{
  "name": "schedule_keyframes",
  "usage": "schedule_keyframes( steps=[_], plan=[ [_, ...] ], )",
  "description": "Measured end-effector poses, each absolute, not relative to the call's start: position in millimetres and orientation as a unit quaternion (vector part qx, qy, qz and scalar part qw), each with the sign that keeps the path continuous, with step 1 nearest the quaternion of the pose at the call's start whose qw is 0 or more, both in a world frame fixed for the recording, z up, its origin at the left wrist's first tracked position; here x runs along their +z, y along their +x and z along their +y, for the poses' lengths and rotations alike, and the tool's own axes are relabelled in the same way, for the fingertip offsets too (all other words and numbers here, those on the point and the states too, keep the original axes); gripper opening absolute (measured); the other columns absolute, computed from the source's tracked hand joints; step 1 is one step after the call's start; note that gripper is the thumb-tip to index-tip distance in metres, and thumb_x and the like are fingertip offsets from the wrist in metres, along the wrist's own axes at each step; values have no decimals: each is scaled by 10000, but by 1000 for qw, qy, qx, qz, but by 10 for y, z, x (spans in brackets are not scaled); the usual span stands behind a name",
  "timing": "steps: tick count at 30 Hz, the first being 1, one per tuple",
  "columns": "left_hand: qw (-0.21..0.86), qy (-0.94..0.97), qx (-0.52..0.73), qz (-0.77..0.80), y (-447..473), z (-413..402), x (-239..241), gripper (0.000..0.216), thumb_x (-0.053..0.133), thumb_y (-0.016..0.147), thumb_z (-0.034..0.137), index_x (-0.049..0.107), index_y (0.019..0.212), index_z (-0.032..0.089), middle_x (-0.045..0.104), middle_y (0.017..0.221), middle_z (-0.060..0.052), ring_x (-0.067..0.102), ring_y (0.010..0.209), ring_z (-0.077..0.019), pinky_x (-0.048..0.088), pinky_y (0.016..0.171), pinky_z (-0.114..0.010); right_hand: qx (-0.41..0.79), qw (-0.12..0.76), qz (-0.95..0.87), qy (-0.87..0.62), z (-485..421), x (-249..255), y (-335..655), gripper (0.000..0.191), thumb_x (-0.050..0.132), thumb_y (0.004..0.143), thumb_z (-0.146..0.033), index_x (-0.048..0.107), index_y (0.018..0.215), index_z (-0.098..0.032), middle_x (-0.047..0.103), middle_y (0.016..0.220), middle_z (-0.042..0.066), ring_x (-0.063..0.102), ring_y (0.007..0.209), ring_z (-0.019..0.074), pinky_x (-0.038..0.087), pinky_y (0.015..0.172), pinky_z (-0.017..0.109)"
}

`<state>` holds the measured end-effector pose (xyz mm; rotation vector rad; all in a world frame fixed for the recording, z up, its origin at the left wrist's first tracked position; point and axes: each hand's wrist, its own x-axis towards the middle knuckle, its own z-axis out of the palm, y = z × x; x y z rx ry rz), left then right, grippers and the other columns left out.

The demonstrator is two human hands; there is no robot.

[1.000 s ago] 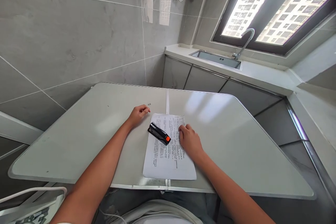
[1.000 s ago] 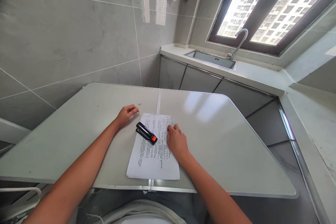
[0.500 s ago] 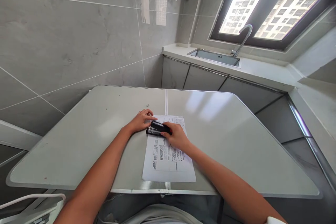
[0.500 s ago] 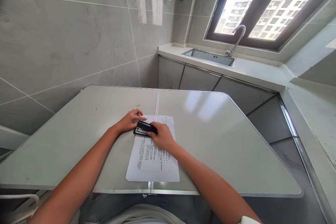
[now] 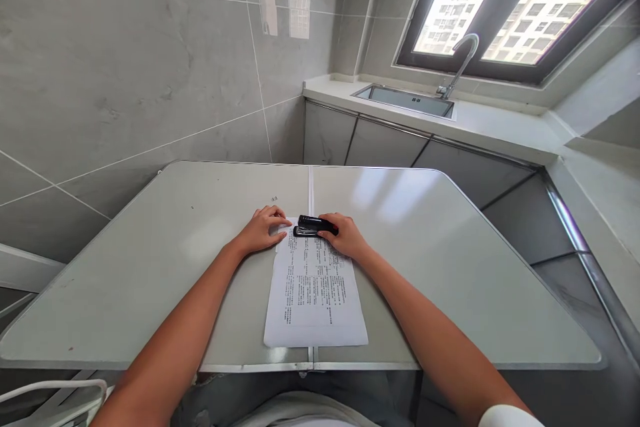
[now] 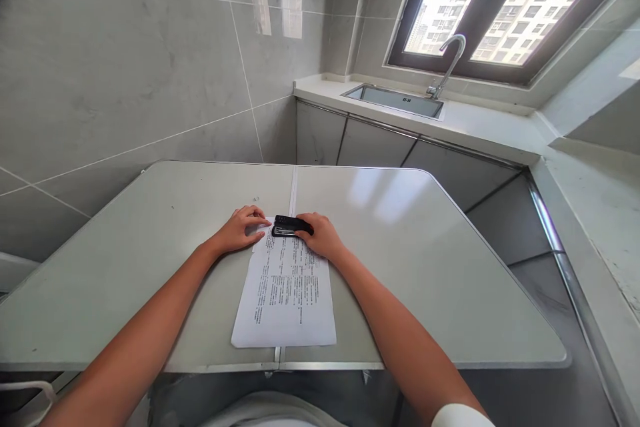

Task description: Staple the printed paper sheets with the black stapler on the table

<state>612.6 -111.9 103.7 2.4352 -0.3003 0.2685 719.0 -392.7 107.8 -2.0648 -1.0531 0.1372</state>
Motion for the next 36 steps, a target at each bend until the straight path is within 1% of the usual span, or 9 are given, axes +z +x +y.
schedule_keyframes(
  steps=[4,9,13,19,24,27,29,32,36],
  plan=[
    [328,932,86,-130,6138,-1247,1052,351,729,876,398,751,1218,321,669,1212,-78,592,1150,-311,377,1029,-452,42,429,-405,-806,-4003,1125,7228,439,749,844,-291,663,1271,-236,718,1159,66,635,1034,220,499,930,374],
    [344,928,101,-103,6204,-1327,976,279,767,854,439,793,1089,291,726,1081,-77,632,1021,-291,418,952,-444,6,491,-401,-774,-4139,1164,7294,114,729,860,-297,746,947,-225,741,958,42,655,843,184,536,796,340],
    [411,905,87,-66,6243,-1309,936,268,822,797,452,820,1006,285,733,1012,-70,641,960,-274,472,865,-417,17,536,-389,-749,-4191,1138,7349,127,760,843,-354,783,795,-239,767,891,42,696,777,183,567,738,336],
    [429,899,81,-42,6253,-1316,975,301,847,757,495,825,951,266,628,1115,-71,582,1095,-270,478,950,-415,-4,535,-414,-736,-4212,1027,7405,167,824,813,-367,778,726,-232,771,888,40,711,745,186,579,748,341],
    [431,898,72,-48,6258,-1312,981,287,857,758,479,817,937,258,579,1118,-71,567,1050,-250,485,878,-380,-37,483,-459,-745,-4268,1016,7380,169,705,931,-330,746,799,-232,756,967,52,703,787,184,567,755,349],
    [412,907,68,-56,6262,-1294,959,274,859,765,466,800,923,250,589,1112,-61,572,1044,-244,457,942,-398,-51,478,-444,-756,-4236,1046,7352,116,728,918,-354,739,939,-241,745,1067,68,705,958,225,565,883,394],
    [393,915,65,-63,6260,-1286,953,282,862,764,465,789,931,250,597,1110,-55,571,1056,-246,431,984,-409,-48,491,-425,-759,-4152,1047,7327,286,777,877,-374,705,1123,-247,728,1157,81,680,1086,252,548,966,425],
    [375,923,65,-61,6245,-1291,977,295,848,781,476,775,952,248,606,1109,-53,570,1068,-252,411,993,-403,5,481,-433,-762,-3989,1003,7278,521,809,840,-376,623,1312,-260,712,1229,84,673,1128,256,556,965,421],
    [365,927,59,-64,6202,-1324,1031,347,809,824,483,727,1052,234,634,1110,-55,575,1073,-256,393,994,-400,35,447,-449,-773,-3894,944,7217,328,732,898,-324,678,1216,-271,758,1108,41,717,993,225,569,897,383]
  ],
)
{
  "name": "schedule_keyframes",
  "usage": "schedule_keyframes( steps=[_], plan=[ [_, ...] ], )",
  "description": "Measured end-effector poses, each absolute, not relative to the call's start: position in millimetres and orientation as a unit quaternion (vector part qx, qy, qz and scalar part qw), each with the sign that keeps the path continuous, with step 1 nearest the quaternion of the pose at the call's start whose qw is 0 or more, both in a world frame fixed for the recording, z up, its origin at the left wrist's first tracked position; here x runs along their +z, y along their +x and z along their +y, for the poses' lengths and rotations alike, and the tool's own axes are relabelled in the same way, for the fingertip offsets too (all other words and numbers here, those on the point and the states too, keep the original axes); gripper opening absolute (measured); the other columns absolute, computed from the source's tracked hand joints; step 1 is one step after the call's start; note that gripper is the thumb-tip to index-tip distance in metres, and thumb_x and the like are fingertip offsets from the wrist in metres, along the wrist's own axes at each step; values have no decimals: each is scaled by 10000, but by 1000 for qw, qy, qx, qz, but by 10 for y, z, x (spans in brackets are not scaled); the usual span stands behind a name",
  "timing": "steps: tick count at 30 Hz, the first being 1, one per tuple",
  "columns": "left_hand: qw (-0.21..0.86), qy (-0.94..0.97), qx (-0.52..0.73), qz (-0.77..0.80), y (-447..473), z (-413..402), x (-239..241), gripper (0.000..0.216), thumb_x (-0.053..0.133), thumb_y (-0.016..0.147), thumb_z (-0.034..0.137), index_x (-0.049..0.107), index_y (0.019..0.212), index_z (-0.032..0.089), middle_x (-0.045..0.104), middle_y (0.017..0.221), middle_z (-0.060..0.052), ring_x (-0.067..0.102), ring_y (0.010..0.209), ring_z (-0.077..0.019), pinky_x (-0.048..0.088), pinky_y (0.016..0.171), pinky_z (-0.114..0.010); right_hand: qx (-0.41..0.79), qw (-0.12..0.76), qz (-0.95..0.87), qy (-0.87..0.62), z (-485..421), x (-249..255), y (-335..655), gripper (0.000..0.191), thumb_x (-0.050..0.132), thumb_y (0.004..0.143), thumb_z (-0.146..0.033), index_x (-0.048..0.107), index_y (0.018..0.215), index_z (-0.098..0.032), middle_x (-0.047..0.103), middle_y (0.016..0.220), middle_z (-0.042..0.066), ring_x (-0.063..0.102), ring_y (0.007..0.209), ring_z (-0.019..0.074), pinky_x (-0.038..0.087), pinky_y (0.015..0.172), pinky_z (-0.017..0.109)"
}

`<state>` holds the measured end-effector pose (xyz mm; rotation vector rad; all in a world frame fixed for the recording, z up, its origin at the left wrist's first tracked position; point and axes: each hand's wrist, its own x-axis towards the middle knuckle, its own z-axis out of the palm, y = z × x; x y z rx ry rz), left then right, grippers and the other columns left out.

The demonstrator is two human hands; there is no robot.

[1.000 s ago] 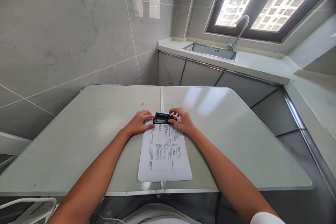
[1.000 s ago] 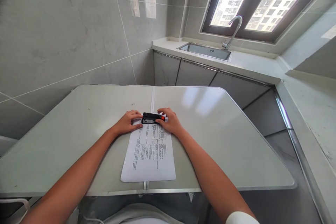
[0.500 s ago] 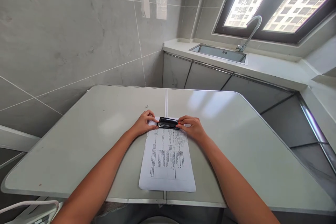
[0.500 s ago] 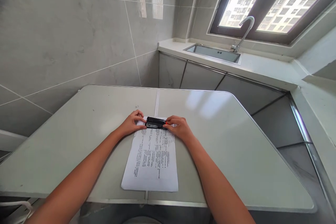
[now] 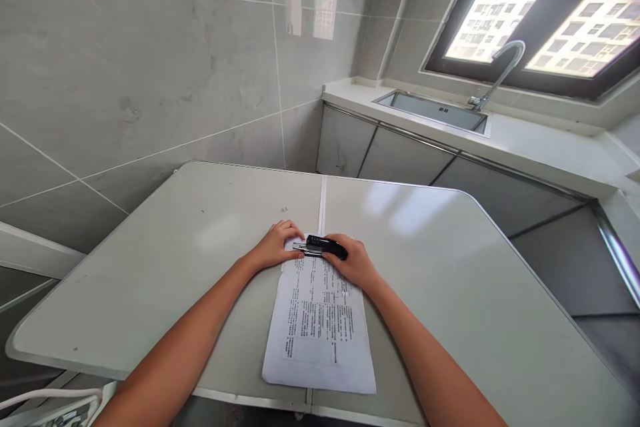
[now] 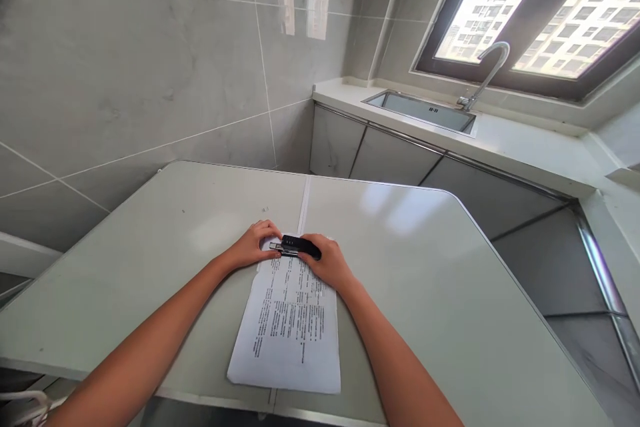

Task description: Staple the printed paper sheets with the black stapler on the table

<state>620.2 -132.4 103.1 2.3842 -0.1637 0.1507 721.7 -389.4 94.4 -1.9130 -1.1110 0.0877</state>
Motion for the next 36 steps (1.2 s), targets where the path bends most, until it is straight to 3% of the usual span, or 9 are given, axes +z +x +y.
schedule_keyframes(
  steps=[3,7,11,15,21,28,31,33,36],
  plan=[
    [362,929,50,-60,6176,-1341,1041,395,821,806,494,699,1073,228,651,1105,-55,576,1078,-269,384,1005,-416,8,461,-437,-772,-3937,964,7182,250,722,901,-309,701,1145,-260,765,1023,31,722,893,211,580,803,346],
    [459,885,78,1,6159,-1356,1054,721,935,637,524,636,1224,231,629,1242,-89,555,1179,-310,390,1047,-441,-83,473,-435,-762,-4010,1026,7136,216,698,924,-279,697,1139,-257,750,993,47,704,858,214,580,740,346],
    [719,689,76,46,6146,-1436,1126,585,646,917,645,611,1286,192,560,1425,-154,534,1313,-297,396,1110,-437,-232,408,-538,-700,-3993,1033,7098,313,633,945,-141,672,1233,-258,751,1081,81,693,962,233,578,830,404],
    [889,453,-38,57,6135,-1582,1144,585,458,1026,618,654,1256,117,640,1324,-197,625,1209,-268,436,1111,-428,-316,277,-635,-648,-3935,1075,7043,361,621,940,-53,667,1247,-237,751,1132,77,685,1023,207,562,913,411],
    [921,387,-30,46,6144,-1637,1066,302,542,1040,259,696,1201,56,658,1339,-206,628,1247,-243,394,1185,-395,-371,142,-683,-613,-3933,1254,6954,245,643,959,-83,691,1179,-180,755,1136,66,666,1109,188,548,996,395],
    [911,406,-46,53,6152,-1521,1087,269,629,957,124,704,1204,47,668,1319,-212,604,1311,-252,359,1236,-386,-394,153,-609,-671,-4072,1224,7013,350,643,953,-97,676,1253,-274,765,1159,38,696,1053,193,546,987,392],
    [893,439,5,97,6162,-1478,1073,259,669,955,174,709,1198,95,676,1298,-181,672,1157,-196,497,1093,-328,-348,243,-547,-721,-4089,1158,7030,390,598,952,-103,674,1273,-310,765,1149,51,709,1037,228,558,950,430],
    [872,470,58,119,6170,-1453,1060,247,705,952,259,716,1160,127,699,1181,-134,681,903,-127,569,861,-261,-278,351,-487,-750,-4072,1129,7026,340,608,947,-157,688,1245,-298,768,1104,63,717,991,247,573,898,443],
    [844,514,106,114,6175,-1443,1068,310,727,934,426,720,1055,140,643,896,-43,489,590,-53,449,540,-196,-116,467,-419,-770,-4037,1104,7017,240,695,909,-287,716,1148,-276,776,1017,53,725,887,248,594,806,417]
  ],
)
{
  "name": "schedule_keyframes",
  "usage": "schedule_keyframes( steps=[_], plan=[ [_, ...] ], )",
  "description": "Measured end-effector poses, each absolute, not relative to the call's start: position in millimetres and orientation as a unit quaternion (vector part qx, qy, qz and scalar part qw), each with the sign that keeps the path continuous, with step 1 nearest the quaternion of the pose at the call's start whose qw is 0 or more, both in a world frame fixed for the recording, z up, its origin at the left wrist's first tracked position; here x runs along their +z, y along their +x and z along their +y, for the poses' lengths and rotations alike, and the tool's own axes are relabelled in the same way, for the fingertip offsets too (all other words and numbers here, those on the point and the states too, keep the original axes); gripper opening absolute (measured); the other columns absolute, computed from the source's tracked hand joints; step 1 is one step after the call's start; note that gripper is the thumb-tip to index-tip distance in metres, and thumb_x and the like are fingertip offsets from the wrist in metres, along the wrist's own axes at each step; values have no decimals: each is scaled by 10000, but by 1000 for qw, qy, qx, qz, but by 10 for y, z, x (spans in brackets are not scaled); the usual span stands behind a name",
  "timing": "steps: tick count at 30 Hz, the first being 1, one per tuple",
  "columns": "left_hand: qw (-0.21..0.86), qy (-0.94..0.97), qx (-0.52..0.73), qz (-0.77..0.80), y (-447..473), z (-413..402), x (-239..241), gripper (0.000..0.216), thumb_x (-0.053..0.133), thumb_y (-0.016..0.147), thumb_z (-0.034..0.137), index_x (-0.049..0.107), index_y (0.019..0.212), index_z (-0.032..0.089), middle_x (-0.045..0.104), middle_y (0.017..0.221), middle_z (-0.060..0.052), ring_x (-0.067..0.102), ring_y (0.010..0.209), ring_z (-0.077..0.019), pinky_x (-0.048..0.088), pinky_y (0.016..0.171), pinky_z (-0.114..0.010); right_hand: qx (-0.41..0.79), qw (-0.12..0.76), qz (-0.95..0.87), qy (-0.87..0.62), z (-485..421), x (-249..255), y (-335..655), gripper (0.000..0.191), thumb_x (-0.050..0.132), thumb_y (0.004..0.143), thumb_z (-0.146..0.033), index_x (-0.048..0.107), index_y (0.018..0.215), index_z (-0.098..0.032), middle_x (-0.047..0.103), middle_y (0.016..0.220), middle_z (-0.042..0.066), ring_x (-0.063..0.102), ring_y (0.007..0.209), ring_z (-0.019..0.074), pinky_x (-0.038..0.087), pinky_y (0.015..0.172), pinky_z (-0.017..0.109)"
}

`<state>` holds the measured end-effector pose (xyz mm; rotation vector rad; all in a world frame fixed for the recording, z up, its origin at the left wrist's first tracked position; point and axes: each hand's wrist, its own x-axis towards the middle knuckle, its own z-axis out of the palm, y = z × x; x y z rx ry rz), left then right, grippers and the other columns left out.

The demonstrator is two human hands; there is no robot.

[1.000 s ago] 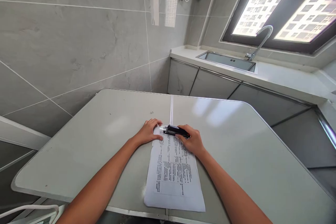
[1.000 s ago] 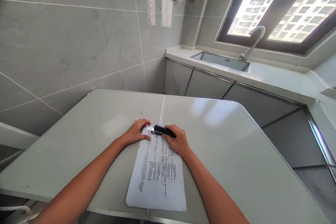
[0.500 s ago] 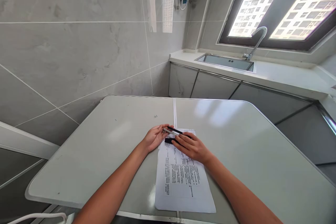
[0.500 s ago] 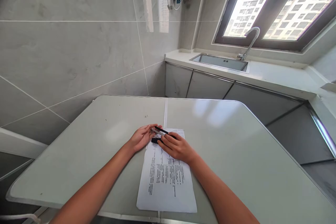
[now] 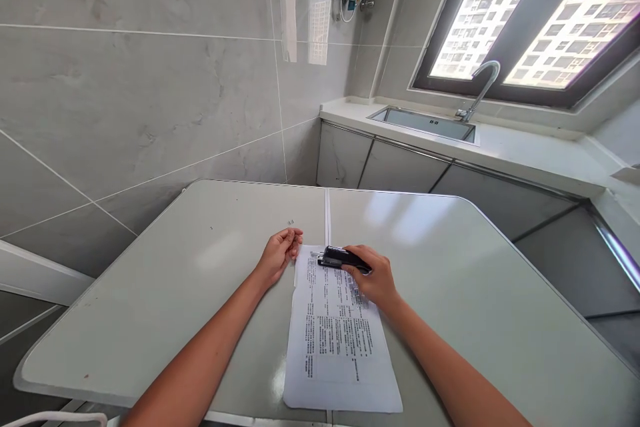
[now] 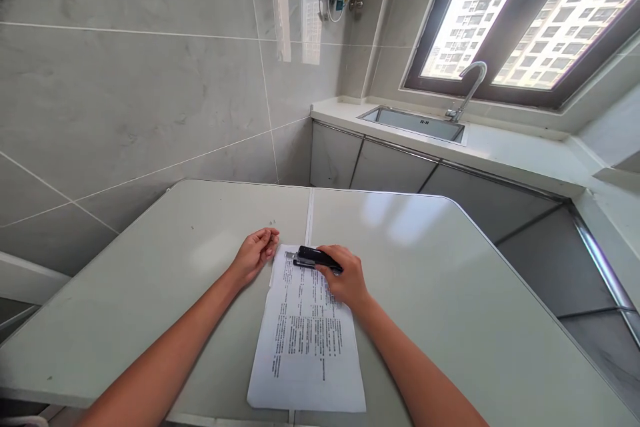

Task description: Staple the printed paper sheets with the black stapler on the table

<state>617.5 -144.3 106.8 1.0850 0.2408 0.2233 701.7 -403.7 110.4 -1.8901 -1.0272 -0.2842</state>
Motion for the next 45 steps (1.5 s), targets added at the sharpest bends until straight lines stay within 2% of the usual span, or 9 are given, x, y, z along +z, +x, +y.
schedule_keyframes(
  steps=[7,10,15,21,25,32,35,39,45],
  plan=[
    [769,626,118,46,6144,-1553,1138,426,647,964,470,697,1270,178,627,921,-53,439,626,-93,417,580,-248,23,449,-445,-774,-4028,1045,7084,231,769,858,-351,740,1070,-264,783,947,38,716,813,234,588,799,404],
    [662,737,139,8,6089,-1605,1190,428,518,1037,437,623,1388,215,700,1064,-85,521,699,-129,486,696,-297,-41,444,-473,-760,-4025,1084,7086,271,766,881,-379,729,1121,-258,769,1056,68,700,961,264,577,888,450],
    [456,868,165,-103,5971,-1686,1296,386,424,1075,343,554,1435,291,689,1261,-82,624,1128,-224,493,1008,-406,-212,412,-510,-725,-3932,1151,6918,432,600,984,-164,609,1391,-307,730,1188,77,655,1079,255,561,936,452],
    [405,877,176,-188,5935,-1772,1232,260,412,1069,288,570,1269,236,674,1034,-82,637,908,-207,522,819,-355,-262,342,-602,-673,-3865,1147,6755,610,521,994,-64,458,1543,-322,715,1288,68,687,1070,240,589,898,430],
    [409,879,158,-188,5910,-1842,1218,238,410,1071,301,572,1231,231,671,998,-79,636,877,-204,525,795,-349,-284,346,-612,-652,-3880,1149,6745,561,561,991,-86,508,1499,-316,742,1219,64,706,988,229,614,819,409],
    [311,909,277,-20,6063,-1529,1200,314,447,1050,319,613,1307,245,625,1359,-129,548,1277,-299,419,1113,-499,-291,395,-476,-730,-4098,1102,7224,342,515,978,-106,697,1226,-257,716,1042,103,652,940,246,581,801,437],
    [264,928,254,69,6182,-1240,1043,367,437,1039,357,644,1306,213,511,1503,-147,454,1392,-336,374,1159,-526,-232,389,-367,-812,-4335,999,7636,226,511,949,-182,730,961,-235,701,916,83,647,879,249,559,770,420],
    [232,957,158,79,6283,-1040,784,548,442,1031,410,451,1545,220,285,1685,-128,189,1568,-362,184,1240,-615,-134,345,-265,-890,-4582,824,7981,201,510,843,-212,694,762,-210,670,787,66,617,704,214,521,699,370],
    [214,966,131,60,6310,-1055,681,464,396,1048,348,537,1480,255,447,1601,-111,306,1527,-330,171,1246,-606,-122,308,-288,-898,-4573,676,8043,235,495,878,-219,727,855,-187,679,947,113,625,878,256,534,802,401]
  ],
)
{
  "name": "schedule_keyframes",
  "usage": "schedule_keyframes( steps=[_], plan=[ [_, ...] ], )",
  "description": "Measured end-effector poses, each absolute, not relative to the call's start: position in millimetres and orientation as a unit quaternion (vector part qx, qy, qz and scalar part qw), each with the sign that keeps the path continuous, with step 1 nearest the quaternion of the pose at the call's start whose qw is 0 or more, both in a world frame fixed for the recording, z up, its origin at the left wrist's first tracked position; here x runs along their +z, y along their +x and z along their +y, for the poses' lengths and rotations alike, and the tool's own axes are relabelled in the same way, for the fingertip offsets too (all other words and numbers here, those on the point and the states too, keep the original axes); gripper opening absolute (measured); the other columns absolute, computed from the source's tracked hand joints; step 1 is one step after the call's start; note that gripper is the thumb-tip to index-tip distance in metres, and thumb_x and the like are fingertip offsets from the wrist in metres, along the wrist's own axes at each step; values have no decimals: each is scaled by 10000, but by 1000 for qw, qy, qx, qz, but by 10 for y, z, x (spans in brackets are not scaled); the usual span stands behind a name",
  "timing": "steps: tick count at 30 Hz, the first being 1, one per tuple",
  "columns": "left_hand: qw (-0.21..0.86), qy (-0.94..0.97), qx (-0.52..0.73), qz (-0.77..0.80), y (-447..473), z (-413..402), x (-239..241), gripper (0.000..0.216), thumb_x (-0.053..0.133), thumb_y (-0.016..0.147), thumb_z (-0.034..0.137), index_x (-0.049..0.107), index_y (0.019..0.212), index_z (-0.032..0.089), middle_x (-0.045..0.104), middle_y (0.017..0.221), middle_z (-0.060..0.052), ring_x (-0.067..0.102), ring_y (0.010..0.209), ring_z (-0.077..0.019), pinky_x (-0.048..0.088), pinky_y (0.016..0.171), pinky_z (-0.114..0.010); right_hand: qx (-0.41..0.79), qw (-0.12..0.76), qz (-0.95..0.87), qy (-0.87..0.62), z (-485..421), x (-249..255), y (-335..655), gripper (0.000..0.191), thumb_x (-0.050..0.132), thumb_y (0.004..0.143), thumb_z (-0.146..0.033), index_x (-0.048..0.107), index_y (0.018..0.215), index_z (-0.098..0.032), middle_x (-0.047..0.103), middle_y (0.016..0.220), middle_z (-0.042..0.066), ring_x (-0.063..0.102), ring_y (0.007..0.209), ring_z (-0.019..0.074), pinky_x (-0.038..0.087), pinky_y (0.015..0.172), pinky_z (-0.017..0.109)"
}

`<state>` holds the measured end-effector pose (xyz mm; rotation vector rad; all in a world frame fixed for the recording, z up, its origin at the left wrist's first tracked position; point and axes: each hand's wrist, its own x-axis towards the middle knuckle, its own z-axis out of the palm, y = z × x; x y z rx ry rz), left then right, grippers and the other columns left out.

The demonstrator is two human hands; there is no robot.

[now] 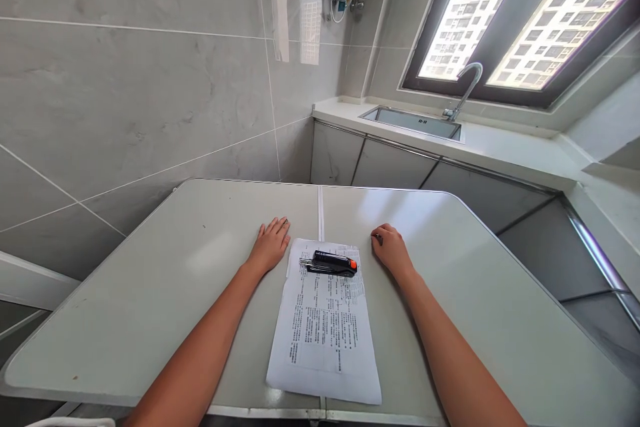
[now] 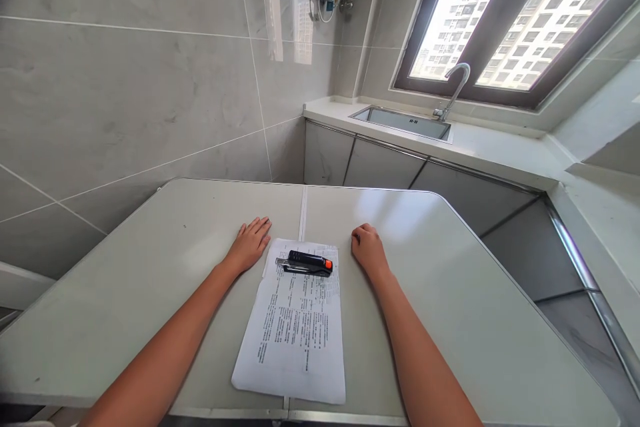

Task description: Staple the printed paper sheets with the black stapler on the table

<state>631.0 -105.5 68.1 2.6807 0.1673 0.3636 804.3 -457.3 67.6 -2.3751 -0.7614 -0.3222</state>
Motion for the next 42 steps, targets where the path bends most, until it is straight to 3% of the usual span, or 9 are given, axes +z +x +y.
schedule_keyframes(
  steps=[5,9,13,16,20,25,30,38,42],
  plan=[
    [205,962,173,40,6290,-1069,751,469,388,966,94,651,1338,208,604,1357,-139,538,1261,-298,443,1088,-475,-140,280,-285,-906,-4531,580,8098,298,505,909,-232,723,1097,-154,653,1144,158,574,1072,317,521,966,494],
    [228,956,181,39,6279,-1069,767,508,353,928,-4,696,1223,228,636,1172,-116,559,1109,-276,502,949,-424,-154,289,-277,-903,-4540,514,8150,346,502,906,-231,696,1184,-159,614,1248,168,555,1127,329,522,981,517],
    [254,947,194,39,6294,-1030,729,375,399,983,57,710,1112,223,631,1100,-95,559,1055,-258,495,924,-403,-161,318,-275,-893,-4508,592,8099,342,511,901,-248,695,1174,-154,605,1267,172,555,1138,333,524,963,528],
    [248,946,205,44,6302,-1014,726,276,446,1000,99,697,1043,208,627,1061,-87,568,1010,-250,485,899,-394,-160,374,-279,-870,-4411,796,7910,251,529,940,-307,718,1053,-187,649,1146,137,587,1067,306,535,901,492],
    [227,946,223,57,6277,-1067,808,226,458,1018,152,661,929,201,633,1006,-82,570,946,-242,468,850,-380,-25,446,-423,-789,-4237,1099,7491,244,552,1000,-416,708,1023,-230,671,1076,84,628,982,236,528,856,395],
    [349,905,236,58,6233,-1192,914,232,398,1063,245,628,1054,218,660,923,-41,610,861,-200,474,796,-331,90,356,-520,-771,-4070,1162,7133,519,809,823,-463,614,1256,-255,670,1112,76,629,989,255,510,860,389],
    [411,886,215,-15,6247,-1240,931,226,499,1035,326,687,973,216,705,931,-32,640,867,-189,484,813,-316,57,327,-502,-799,-3963,1035,7150,410,715,915,-328,603,1304,-261,680,1098,82,628,1029,263,503,887,402],
    [477,855,203,-9,6207,-1390,975,224,634,971,348,721,1138,226,747,1016,-27,695,929,-194,524,902,-339,25,361,-512,-779,-3949,935,7266,439,745,895,-307,607,1308,-250,688,1060,75,628,1020,260,512,892,399],
    [434,880,185,-53,6186,-1517,999,164,626,987,343,727,1060,235,743,998,-29,662,926,-200,519,893,-355,24,377,-513,-771,-3940,906,7281,429,750,889,-302,612,1293,-256,693,1054,69,619,1022,262,510,883,401]
  ],
)
